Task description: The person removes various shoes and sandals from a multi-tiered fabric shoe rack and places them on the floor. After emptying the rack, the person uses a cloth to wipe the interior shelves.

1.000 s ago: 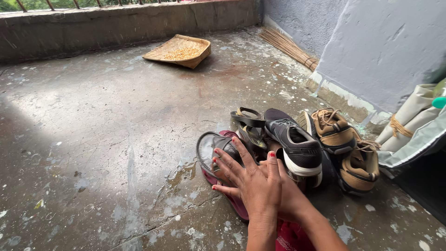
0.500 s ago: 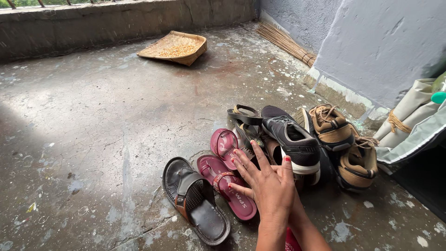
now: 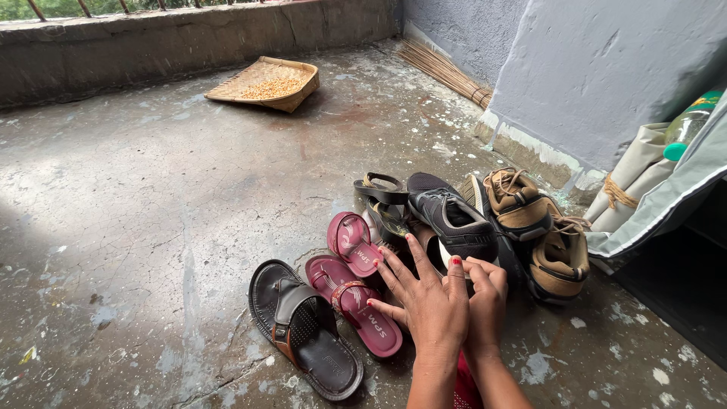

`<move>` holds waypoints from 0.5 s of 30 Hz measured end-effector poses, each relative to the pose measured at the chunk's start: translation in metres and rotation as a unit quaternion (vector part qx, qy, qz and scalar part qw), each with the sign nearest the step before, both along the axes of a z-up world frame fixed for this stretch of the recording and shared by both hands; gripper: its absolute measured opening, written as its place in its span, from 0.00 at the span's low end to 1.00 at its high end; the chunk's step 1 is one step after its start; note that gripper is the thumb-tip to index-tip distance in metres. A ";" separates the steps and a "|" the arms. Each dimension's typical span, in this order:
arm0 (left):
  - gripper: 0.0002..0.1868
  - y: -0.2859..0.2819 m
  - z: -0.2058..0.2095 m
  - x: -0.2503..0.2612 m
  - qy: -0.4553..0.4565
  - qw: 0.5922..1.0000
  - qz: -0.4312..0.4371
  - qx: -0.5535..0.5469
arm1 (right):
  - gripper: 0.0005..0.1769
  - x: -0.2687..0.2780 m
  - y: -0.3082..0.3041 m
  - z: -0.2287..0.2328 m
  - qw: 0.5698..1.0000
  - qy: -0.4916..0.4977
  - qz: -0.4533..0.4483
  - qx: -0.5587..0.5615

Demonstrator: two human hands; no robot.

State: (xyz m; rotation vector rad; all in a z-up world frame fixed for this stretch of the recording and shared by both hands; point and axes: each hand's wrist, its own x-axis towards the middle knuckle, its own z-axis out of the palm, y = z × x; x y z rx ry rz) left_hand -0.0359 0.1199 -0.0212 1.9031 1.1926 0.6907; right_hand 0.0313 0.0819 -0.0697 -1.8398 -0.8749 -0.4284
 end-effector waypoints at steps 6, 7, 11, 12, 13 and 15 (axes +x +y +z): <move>0.44 -0.024 0.006 0.011 -0.021 0.997 -0.032 0.065 | 0.15 0.018 -0.037 0.005 0.997 0.065 -0.027 0.030; 0.44 -0.031 0.009 0.015 -0.028 0.996 -0.046 0.071 | 0.15 0.022 -0.046 0.007 0.995 0.087 -0.045 0.024; 0.43 -0.068 0.016 0.029 -0.052 0.989 -0.112 0.079 | 0.16 0.035 -0.086 0.012 0.992 0.097 -0.075 0.029; 0.43 -0.078 0.018 0.033 -0.056 0.987 -0.132 0.078 | 0.15 0.039 -0.098 0.013 0.991 0.109 -0.067 0.041; 0.43 -0.088 0.018 0.038 -0.066 0.983 -0.150 0.083 | 0.15 0.043 -0.109 0.015 0.989 0.121 -0.059 0.053; 0.43 -0.109 0.019 0.047 -0.085 0.974 -0.186 0.094 | 0.16 0.051 -0.131 0.017 0.985 0.138 -0.087 0.058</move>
